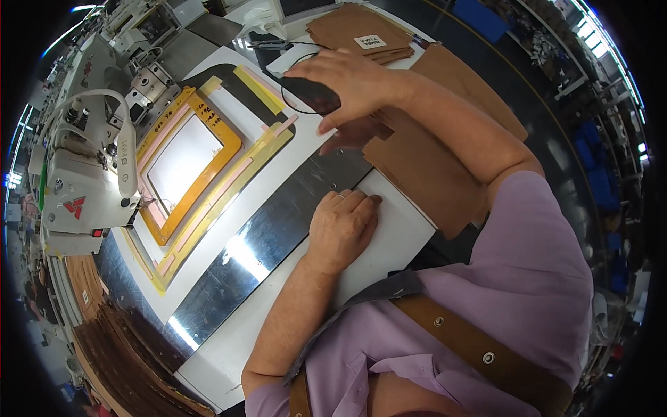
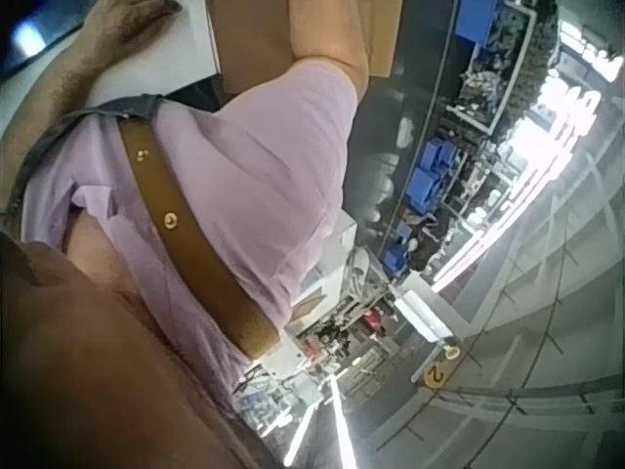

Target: Operating an industrial sewing machine to stitch leather components for handbags.

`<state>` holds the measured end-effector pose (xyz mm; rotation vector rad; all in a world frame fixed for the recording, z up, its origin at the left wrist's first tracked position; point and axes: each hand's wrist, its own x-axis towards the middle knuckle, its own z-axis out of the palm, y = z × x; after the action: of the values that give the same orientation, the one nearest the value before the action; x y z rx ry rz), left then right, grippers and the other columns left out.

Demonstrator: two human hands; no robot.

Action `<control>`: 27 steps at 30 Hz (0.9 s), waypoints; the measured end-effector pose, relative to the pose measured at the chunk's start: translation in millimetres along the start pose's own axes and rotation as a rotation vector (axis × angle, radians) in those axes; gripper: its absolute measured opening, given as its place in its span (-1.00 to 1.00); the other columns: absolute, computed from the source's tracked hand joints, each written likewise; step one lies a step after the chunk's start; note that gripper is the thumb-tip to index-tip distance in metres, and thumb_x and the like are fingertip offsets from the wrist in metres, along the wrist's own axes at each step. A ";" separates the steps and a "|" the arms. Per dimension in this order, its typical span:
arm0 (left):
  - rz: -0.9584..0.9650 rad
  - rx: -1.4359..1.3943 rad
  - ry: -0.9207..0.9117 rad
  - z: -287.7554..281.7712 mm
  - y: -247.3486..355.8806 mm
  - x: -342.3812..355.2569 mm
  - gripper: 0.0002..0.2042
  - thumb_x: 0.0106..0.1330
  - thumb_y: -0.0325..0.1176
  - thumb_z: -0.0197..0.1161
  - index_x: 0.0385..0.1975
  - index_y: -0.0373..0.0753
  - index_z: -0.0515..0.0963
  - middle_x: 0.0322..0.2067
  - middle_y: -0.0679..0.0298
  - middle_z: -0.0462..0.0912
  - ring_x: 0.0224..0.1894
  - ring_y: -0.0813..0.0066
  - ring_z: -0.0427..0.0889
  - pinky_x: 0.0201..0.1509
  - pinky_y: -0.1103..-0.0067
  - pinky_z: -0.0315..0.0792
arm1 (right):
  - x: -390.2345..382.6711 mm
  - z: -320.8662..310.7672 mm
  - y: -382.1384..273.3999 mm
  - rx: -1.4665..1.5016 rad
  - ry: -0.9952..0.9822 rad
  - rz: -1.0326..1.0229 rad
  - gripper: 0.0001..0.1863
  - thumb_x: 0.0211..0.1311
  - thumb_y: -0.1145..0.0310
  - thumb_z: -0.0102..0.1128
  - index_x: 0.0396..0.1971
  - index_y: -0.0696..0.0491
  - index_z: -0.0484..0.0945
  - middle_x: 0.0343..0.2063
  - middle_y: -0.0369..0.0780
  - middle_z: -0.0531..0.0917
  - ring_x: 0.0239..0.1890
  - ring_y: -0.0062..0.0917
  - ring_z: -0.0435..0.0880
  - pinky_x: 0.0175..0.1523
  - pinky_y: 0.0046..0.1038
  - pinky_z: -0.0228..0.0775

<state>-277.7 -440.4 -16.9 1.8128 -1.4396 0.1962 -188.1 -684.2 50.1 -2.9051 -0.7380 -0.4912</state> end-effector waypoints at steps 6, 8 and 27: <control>-0.014 0.027 -0.006 -3.4 4.0 2.8 -0.86 0.13 -0.51 0.37 -0.30 -0.19 0.69 -0.48 0.32 0.59 -0.41 0.32 0.60 -0.32 0.42 0.39 | 22.1 29.8 -21.3 -0.111 -0.028 -0.076 -0.13 0.04 -0.03 0.38 0.39 -0.05 0.36 0.26 -0.12 0.52 0.42 -0.20 0.33 0.50 -0.19 0.04; -0.035 0.006 -0.014 -4.2 3.7 2.7 -0.86 0.14 -0.51 0.36 -0.30 -0.20 0.69 -0.46 0.30 0.61 -0.39 0.29 0.61 -0.29 0.40 0.40 | 27.5 30.9 -16.0 -0.120 -0.101 -0.021 -0.25 0.09 0.12 0.33 0.34 -0.06 0.42 0.19 -0.13 0.59 0.39 -0.23 0.38 0.48 -0.18 0.07; -0.016 0.023 0.008 -1.9 4.3 2.8 -0.89 0.15 -0.50 0.36 -0.33 -0.18 0.69 -0.50 0.30 0.60 -0.43 0.26 0.60 -0.30 0.40 0.41 | -89.0 8.3 26.3 0.211 -0.008 0.429 -0.69 0.39 0.24 0.14 -0.07 0.12 0.68 -0.13 -0.12 0.69 -0.03 -0.19 0.65 0.10 -0.23 0.49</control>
<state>-279.8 -441.4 -11.9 1.8401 -1.4219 0.2126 -246.9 -745.6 12.0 -2.7490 -0.1407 -0.3288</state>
